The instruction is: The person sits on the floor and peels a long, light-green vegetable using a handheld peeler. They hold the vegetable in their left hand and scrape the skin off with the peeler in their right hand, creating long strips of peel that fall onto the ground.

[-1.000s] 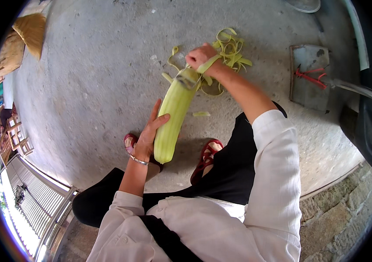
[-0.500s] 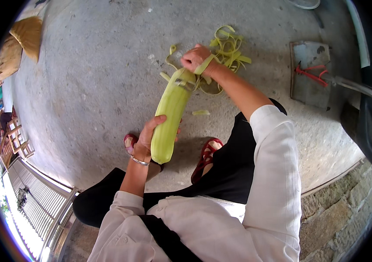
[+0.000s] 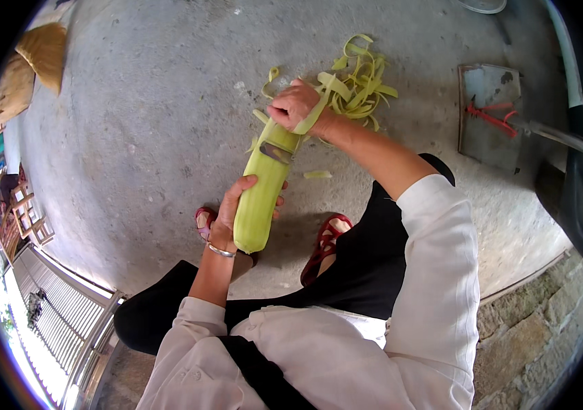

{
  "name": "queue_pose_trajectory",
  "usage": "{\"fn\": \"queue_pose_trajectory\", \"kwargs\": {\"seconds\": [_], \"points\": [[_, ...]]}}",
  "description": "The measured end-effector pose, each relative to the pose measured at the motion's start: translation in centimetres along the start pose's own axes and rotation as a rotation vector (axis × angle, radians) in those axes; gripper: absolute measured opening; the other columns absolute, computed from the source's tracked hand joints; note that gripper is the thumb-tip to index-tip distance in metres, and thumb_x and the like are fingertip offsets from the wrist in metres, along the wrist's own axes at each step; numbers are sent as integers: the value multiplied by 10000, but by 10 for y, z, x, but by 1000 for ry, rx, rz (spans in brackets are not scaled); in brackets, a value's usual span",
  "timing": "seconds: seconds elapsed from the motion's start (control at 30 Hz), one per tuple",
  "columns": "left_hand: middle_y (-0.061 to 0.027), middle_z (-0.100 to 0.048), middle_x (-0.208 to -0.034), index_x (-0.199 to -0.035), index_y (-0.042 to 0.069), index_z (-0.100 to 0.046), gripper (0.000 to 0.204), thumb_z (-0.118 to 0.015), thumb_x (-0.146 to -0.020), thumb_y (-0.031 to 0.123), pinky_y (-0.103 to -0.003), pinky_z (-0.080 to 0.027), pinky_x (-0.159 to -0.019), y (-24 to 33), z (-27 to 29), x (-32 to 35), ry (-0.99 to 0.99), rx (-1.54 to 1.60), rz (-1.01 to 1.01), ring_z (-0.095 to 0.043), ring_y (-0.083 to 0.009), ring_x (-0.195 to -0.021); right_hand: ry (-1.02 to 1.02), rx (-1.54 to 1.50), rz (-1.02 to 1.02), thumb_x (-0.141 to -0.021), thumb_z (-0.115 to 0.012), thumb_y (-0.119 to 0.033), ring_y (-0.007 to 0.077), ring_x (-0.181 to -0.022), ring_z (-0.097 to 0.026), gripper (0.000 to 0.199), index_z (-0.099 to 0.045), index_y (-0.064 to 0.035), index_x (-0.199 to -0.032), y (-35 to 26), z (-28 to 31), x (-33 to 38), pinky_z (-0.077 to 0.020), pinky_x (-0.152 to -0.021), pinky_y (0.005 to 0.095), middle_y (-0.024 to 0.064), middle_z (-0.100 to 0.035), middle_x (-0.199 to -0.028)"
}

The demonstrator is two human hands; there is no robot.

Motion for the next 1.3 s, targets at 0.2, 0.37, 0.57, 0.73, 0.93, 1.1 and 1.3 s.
{"fn": "queue_pose_trajectory", "kwargs": {"seconds": [0.2, 0.37, 0.57, 0.73, 0.93, 1.1, 1.3], "points": [[-158, -583, -1056, -1285, -6, -439, 590, -576, -834, 348, -327, -564, -619, 0, -6, -1, -36, 26, -18, -604, -205, -780, -27, 39, -87, -799, -593, -170, 269, -559, -552, 263, -514, -67, -570, 41, 2, 4, -402, -650, 375, 74, -553, -564], [-159, -580, -1054, -1290, -8, -435, 599, -577, -834, 352, -328, -563, -617, 2, -9, 2, -48, 3, -45, -603, -206, -774, 97, 333, -239, -777, -599, -189, 265, -539, -559, 222, -589, -90, -578, 119, 48, 26, -412, -635, 378, 56, -594, -572], [-160, -540, -1080, -1296, -9, -418, 620, -567, -838, 381, -283, -512, -599, -2, -11, 2, -77, 211, -13, -549, -196, -780, 4, 61, -199, -774, -597, -167, 273, -562, -560, 169, -592, -96, -620, 78, 40, 8, -409, -660, 373, 54, -606, -605], [-157, -509, -1095, -1301, -3, -402, 649, -575, -829, 408, -260, -495, -601, -7, -14, 1, -69, 280, -14, -503, -183, -783, -77, -67, -22, -807, -596, -180, 217, -554, -518, 303, -470, -89, -546, -6, 8, -4, -370, -688, 336, 37, -511, -544], [-161, -513, -1102, -1308, -2, -395, 642, -586, -831, 384, -267, -514, -619, -11, -19, -1, -127, 338, -13, -521, -190, -796, -63, 51, -64, -801, -591, -170, 235, -528, -510, 302, -479, -83, -534, 36, 5, 2, -384, -651, 359, 45, -516, -535], [-168, -525, -1135, -1304, -2, -406, 619, -588, -838, 361, -317, -554, -697, -12, -18, -1, -140, 407, -1, -569, -221, -918, -30, 313, -206, -789, -591, -168, 284, -552, -546, 232, -556, -81, -577, 114, 37, 20, -413, -672, 387, 74, -563, -564], [-185, -560, -1113, -1270, 4, -460, 539, -562, -863, 342, -354, -565, -746, 10, -24, -4, 60, 55, -66, -576, -231, -1004, 130, 220, -157, -781, -615, -191, 314, -570, -555, 222, -571, -75, -598, 91, 49, 8, -420, -693, 414, 90, -573, -577]]}}
Point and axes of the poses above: each hand's wrist, its own x-axis away from the middle knuckle, its own z-axis out of the back of the hand, y = z × x, the point moved 6 cm from there along -x, towards the middle knuckle
